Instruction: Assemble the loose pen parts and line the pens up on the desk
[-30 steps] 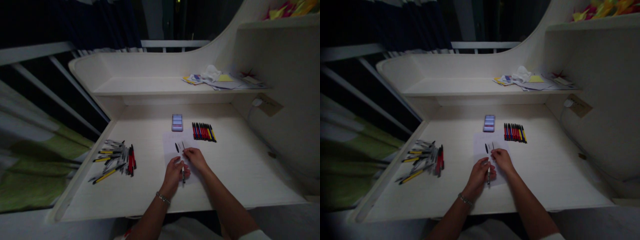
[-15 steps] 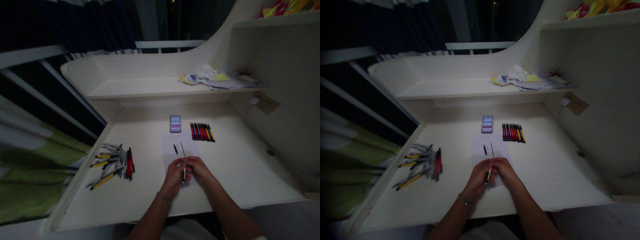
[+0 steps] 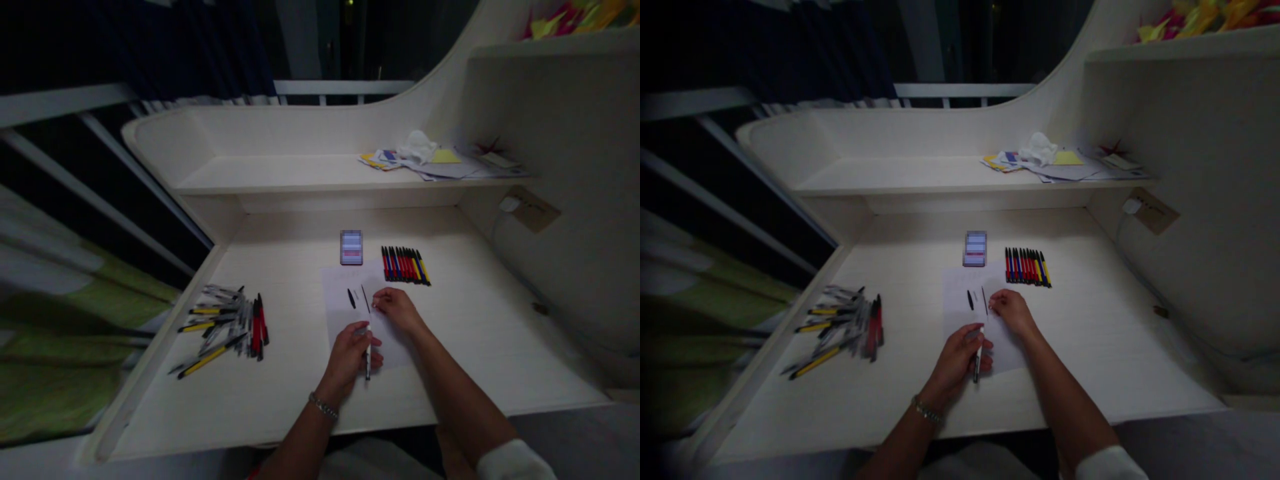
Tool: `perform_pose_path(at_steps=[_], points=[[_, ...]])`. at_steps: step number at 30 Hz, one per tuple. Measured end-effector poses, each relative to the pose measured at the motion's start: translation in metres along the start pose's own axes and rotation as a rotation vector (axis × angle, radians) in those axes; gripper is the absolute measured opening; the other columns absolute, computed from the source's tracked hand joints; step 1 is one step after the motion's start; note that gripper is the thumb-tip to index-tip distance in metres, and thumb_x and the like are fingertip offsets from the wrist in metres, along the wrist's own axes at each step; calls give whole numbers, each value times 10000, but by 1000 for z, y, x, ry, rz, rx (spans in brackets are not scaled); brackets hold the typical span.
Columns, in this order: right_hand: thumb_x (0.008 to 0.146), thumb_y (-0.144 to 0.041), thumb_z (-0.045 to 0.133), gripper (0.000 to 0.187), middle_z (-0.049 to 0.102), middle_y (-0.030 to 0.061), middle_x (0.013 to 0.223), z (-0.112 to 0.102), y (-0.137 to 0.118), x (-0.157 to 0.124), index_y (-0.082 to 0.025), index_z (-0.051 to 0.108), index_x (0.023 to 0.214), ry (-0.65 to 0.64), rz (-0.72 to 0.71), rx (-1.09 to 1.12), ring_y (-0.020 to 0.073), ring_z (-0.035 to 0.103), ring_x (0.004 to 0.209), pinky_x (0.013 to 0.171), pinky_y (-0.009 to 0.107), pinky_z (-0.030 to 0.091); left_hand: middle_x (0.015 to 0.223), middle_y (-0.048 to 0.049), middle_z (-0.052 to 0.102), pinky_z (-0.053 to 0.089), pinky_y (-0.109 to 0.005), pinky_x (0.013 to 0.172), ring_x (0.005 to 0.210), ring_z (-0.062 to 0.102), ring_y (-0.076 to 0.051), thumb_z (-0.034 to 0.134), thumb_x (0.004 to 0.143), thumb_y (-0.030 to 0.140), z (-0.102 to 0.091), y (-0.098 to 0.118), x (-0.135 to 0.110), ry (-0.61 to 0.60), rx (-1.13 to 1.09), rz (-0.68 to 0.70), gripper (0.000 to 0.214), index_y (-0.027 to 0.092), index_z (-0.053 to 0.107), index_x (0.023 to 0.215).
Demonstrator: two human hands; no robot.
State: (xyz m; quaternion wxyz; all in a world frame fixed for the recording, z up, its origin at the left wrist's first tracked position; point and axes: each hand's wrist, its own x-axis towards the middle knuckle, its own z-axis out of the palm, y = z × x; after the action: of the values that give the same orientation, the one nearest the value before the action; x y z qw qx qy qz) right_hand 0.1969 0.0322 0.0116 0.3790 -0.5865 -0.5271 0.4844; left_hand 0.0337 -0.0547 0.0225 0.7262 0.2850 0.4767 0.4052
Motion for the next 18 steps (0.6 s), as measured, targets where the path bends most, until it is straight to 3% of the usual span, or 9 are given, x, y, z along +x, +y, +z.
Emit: perform_pose_path(at_steps=[4, 8, 11, 15, 18], points=[[855, -266, 576, 179, 746, 80, 896, 2, -9, 19, -182, 734, 856, 64, -113, -590, 190, 662, 866, 789, 273, 433, 893, -119, 711, 588, -317, 588, 612, 695, -171, 719, 810, 367, -3, -4, 3, 36, -28, 16, 346, 138, 595, 1039], [893, -276, 556, 207, 736, 95, 981, 14, -10, 20, -193, 744, 916, 37, -173, -834, 195, 653, 943, 835, 263, 407, 868, -125, 723, 592, -325, 627, 641, 706, -184, 736, 796, 374, -5, -4, 7, 77, -61, 38, 355, 137, 599, 1022], [896, -297, 557, 215, 727, 97, 987, 16, -8, 17, -186, 734, 948, 91, -182, -815, 196, 645, 942, 839, 265, 406, 867, -136, 733, 591, -334, 659, 666, 713, -192, 755, 774, 394, -4, -1, 9, 92, -74, 64, 381, 136, 602, 1009], [924, -361, 490, 284, 725, 77, 918, 11, -8, -2, -177, 704, 937, 180, -190, -547, 194, 643, 863, 798, 274, 431, 886, -142, 745, 580, -346, 721, 749, 722, -210, 774, 738, 438, -3, 2, 13, 136, -85, 139, 427, 144, 608, 1000], [895, -424, 509, 298, 706, 49, 801, 11, -7, -33, -183, 675, 842, 64, -180, -276, 189, 633, 764, 725, 274, 457, 916, -134, 751, 565, -336, 745, 811, 717, -217, 772, 726, 455, -4, 4, 18, 160, -58, 221, 430, 158, 623, 998]])
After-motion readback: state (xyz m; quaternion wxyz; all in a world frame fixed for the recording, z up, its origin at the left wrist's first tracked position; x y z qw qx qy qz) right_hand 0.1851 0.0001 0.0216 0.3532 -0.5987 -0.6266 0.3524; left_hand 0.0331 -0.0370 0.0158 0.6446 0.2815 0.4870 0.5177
